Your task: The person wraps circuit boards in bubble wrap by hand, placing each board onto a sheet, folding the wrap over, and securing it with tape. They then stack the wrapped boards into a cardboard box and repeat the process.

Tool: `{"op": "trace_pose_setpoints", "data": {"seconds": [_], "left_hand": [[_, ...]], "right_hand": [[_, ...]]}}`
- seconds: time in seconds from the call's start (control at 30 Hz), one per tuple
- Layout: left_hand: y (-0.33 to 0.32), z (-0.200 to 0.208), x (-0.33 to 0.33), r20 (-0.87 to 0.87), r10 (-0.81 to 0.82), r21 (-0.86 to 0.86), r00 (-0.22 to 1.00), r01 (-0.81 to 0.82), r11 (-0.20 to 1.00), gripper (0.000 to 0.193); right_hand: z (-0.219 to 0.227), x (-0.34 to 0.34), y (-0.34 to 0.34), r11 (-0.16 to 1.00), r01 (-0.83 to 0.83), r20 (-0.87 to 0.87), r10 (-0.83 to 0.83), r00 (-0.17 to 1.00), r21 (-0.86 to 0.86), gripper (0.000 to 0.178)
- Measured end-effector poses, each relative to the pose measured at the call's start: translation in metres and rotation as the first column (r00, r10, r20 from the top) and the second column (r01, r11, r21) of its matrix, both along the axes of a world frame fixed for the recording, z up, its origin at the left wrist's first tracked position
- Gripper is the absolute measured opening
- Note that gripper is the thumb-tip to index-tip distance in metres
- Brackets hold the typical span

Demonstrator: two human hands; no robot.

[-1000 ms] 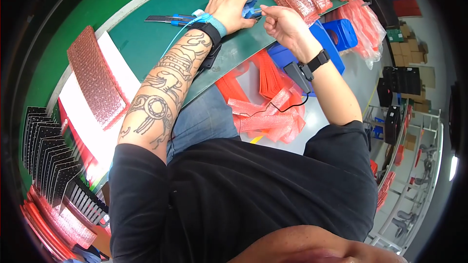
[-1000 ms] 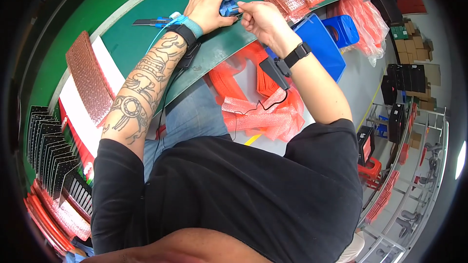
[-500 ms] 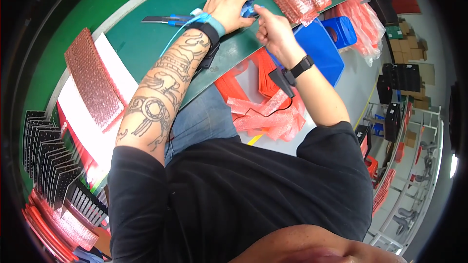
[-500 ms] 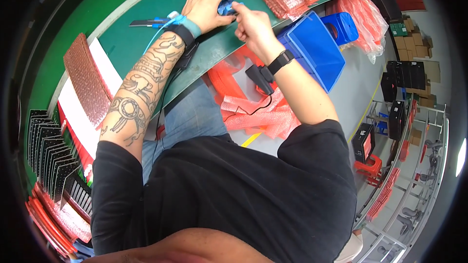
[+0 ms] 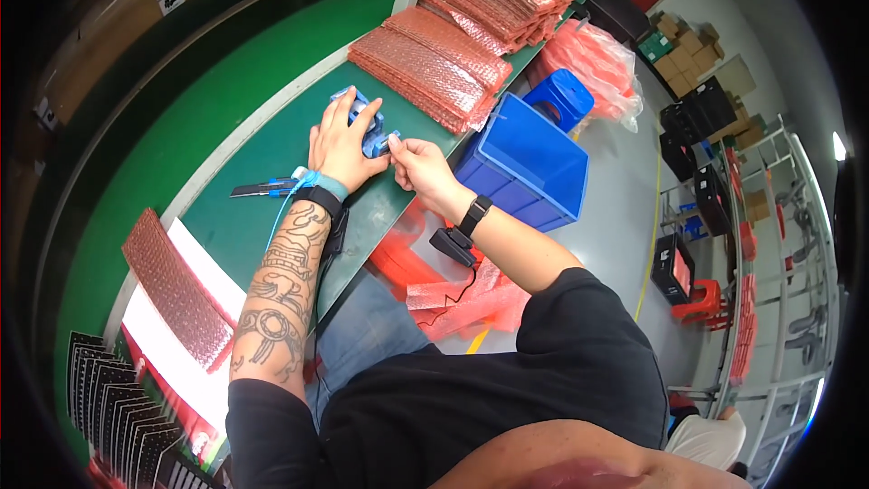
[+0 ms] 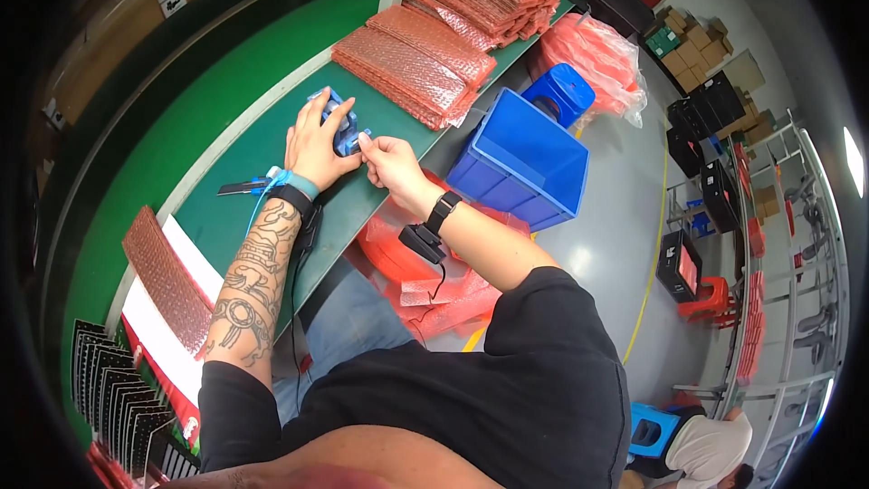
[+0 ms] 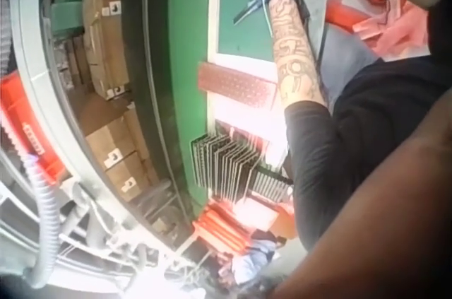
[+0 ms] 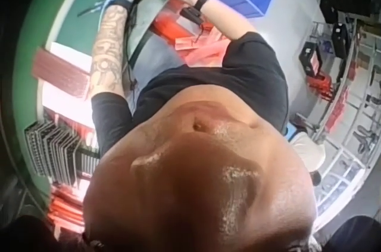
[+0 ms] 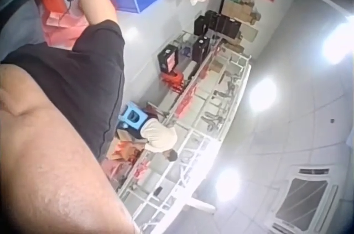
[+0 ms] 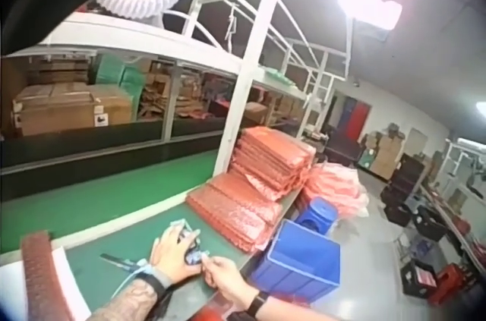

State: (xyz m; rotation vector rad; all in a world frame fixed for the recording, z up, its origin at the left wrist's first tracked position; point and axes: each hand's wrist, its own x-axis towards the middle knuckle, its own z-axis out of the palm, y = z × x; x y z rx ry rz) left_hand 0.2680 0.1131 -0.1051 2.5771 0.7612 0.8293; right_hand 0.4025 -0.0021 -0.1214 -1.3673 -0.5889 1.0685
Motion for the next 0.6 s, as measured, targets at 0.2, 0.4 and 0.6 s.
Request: {"op": "trace_pose_setpoints", "data": {"seconds": [0.2, 0.4, 0.6], "left_hand": [[0.005, -0.004, 0.004, -0.012, 0.01, 0.038, 1.0, -0.01, 0.999, 0.089], [0.003, -0.008, 0.008, 0.012, -0.015, 0.06, 1.0, 0.014, 0.998, 0.093], [-0.008, -0.008, -0.023, -0.013, 0.052, 0.293, 0.999, -0.046, 0.955, 0.096]], "right_hand": [[-0.013, 0.002, 0.0, 0.999, -0.006, -0.107, 0.011, 0.994, 0.049, 0.034], [-0.031, -0.009, -0.003, 0.984, 0.155, 0.188, -0.169, 0.967, 0.086, 0.027], [-0.04, -0.015, -0.007, 0.995, 0.042, 0.289, -0.067, 0.955, 0.093, 0.022]]}}
